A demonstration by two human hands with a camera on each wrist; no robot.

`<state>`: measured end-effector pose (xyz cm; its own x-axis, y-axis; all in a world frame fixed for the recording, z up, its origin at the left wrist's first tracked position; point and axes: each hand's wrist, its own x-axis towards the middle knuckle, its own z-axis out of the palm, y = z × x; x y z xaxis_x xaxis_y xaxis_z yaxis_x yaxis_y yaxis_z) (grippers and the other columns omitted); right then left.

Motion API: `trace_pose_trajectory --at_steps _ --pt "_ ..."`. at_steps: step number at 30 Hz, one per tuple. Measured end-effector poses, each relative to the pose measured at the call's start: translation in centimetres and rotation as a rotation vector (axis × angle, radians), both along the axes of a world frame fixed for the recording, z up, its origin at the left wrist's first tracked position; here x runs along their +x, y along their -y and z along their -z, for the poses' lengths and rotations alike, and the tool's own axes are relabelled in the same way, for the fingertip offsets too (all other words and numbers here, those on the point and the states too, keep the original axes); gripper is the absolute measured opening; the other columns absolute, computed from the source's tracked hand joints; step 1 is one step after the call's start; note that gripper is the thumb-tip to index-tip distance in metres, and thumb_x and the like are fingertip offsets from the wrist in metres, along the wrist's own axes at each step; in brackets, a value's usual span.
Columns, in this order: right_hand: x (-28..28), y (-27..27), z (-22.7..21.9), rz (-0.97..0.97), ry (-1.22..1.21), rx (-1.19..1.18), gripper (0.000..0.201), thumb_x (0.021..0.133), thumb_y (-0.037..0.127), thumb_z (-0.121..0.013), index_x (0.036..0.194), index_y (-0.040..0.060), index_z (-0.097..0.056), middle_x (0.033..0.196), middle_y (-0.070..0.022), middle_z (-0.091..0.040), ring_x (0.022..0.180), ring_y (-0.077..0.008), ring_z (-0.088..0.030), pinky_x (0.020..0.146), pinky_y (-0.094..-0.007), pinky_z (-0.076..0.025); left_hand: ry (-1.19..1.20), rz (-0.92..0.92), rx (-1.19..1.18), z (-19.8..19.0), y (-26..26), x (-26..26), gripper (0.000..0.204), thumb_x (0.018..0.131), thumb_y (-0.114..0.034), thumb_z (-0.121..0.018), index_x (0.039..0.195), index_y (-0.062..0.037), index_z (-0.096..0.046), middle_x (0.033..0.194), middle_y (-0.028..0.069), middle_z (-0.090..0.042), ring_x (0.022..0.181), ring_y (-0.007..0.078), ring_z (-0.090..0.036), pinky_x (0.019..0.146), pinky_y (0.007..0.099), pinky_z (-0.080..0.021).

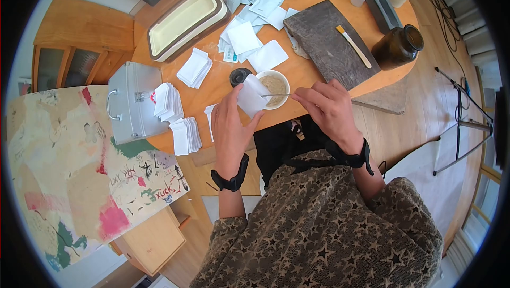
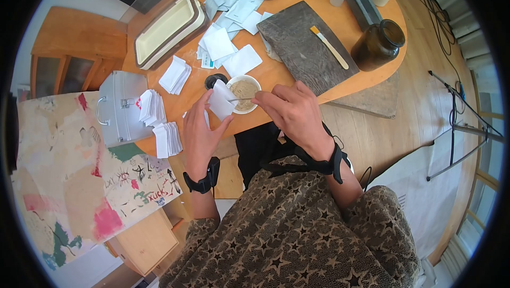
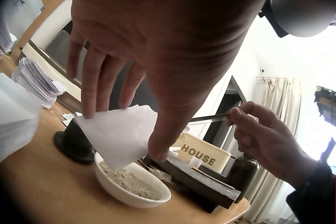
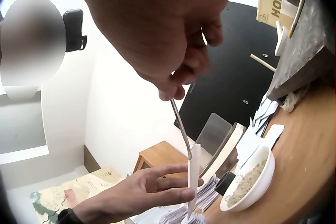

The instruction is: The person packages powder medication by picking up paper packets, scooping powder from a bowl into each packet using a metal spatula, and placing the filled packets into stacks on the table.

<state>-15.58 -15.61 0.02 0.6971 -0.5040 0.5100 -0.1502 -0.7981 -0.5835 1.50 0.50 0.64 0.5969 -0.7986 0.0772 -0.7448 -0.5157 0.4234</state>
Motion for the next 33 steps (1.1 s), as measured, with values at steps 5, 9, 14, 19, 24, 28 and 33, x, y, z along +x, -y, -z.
trace_pose_trajectory --at_steps 5,9,14,19,24,28,33 --pt "0.1 0.2 0.2 0.026 0.055 -0.019 0.009 0.086 0.015 -0.078 0.093 0.0136 -0.073 0.068 0.0003 -0.055 0.06 -0.0196 -0.052 0.061 -0.0336 -0.038 0.043 -0.015 -0.017 0.1 -0.2 0.1 0.075 0.075 -0.025 -0.088 0.14 -0.0087 -0.053 0.126 0.0187 -0.065 0.119 0.0365 -0.059 0.106 0.0472 -0.042" --pt "0.2 0.2 0.2 0.078 0.088 0.063 0.008 0.084 0.014 -0.08 0.088 0.0111 -0.073 0.065 -0.0001 -0.057 0.056 -0.0195 -0.05 0.059 -0.033 -0.037 0.0 -0.028 -0.031 0.3 -0.3 0.2 0.075 0.076 -0.025 -0.087 0.14 -0.0081 -0.052 0.129 0.0194 -0.063 0.12 0.037 -0.059 0.105 0.0471 -0.044" --pt "0.2 0.0 -0.1 0.118 0.148 0.189 0.008 0.085 0.012 -0.08 0.086 0.0073 -0.073 0.066 -0.0014 -0.06 0.053 -0.0179 -0.049 0.059 -0.0321 -0.036 -0.078 -0.057 -0.039 0.6 -0.7 0.3 0.074 0.078 -0.025 -0.086 0.141 -0.0068 -0.052 0.132 0.0201 -0.062 0.121 0.0379 -0.059 0.103 0.0448 -0.047" --pt "0.1 0.0 0.1 0.151 0.149 0.278 0.008 0.087 0.011 -0.079 0.087 0.0052 -0.073 0.067 -0.0026 -0.063 0.055 -0.0161 -0.052 0.06 -0.0318 -0.037 -0.183 -0.097 -0.057 0.9 -1.4 0.5 0.073 0.08 -0.025 -0.085 0.142 -0.0057 -0.05 0.133 0.0205 -0.061 0.12 0.0376 -0.06 0.1 0.0435 -0.05" --pt "0.1 0.2 0.6 0.164 0.156 0.308 0.008 0.088 0.011 -0.078 0.087 0.0048 -0.072 0.068 -0.0033 -0.064 0.055 -0.0164 -0.053 0.061 -0.0312 -0.037 -0.196 -0.179 -0.095 1.2 -3.4 1.7 0.074 0.08 -0.028 -0.085 0.142 -0.0062 -0.05 0.132 0.0205 -0.062 0.119 0.0369 -0.061 0.099 0.0437 -0.05" --pt "0.1 0.2 0.7 0.164 0.131 0.316 0.008 0.089 0.01 -0.077 0.088 0.0043 -0.072 0.069 -0.0041 -0.064 0.056 -0.0163 -0.054 0.062 -0.031 -0.038 -0.056 -0.236 -0.048 1.1 -5.7 3.2 0.073 0.08 -0.028 -0.085 0.141 -0.0053 -0.05 0.127 0.0197 -0.065 0.113 0.0377 -0.065 0.095 0.0446 -0.052" --pt "0.0 0.2 0.9 0.135 0.049 0.365 0.009 0.091 0.009 -0.075 0.091 0.0009 -0.071 0.076 -0.0064 -0.068 0.065 -0.0155 -0.058 0.065 -0.0285 -0.044 -0.055 -0.364 0.043 0.1 -6.8 2.9 0.073 0.081 -0.027 -0.085 0.14 -0.0036 -0.048 0.124 0.022 -0.068 0.113 0.0389 -0.066 0.094 0.0452 -0.052"
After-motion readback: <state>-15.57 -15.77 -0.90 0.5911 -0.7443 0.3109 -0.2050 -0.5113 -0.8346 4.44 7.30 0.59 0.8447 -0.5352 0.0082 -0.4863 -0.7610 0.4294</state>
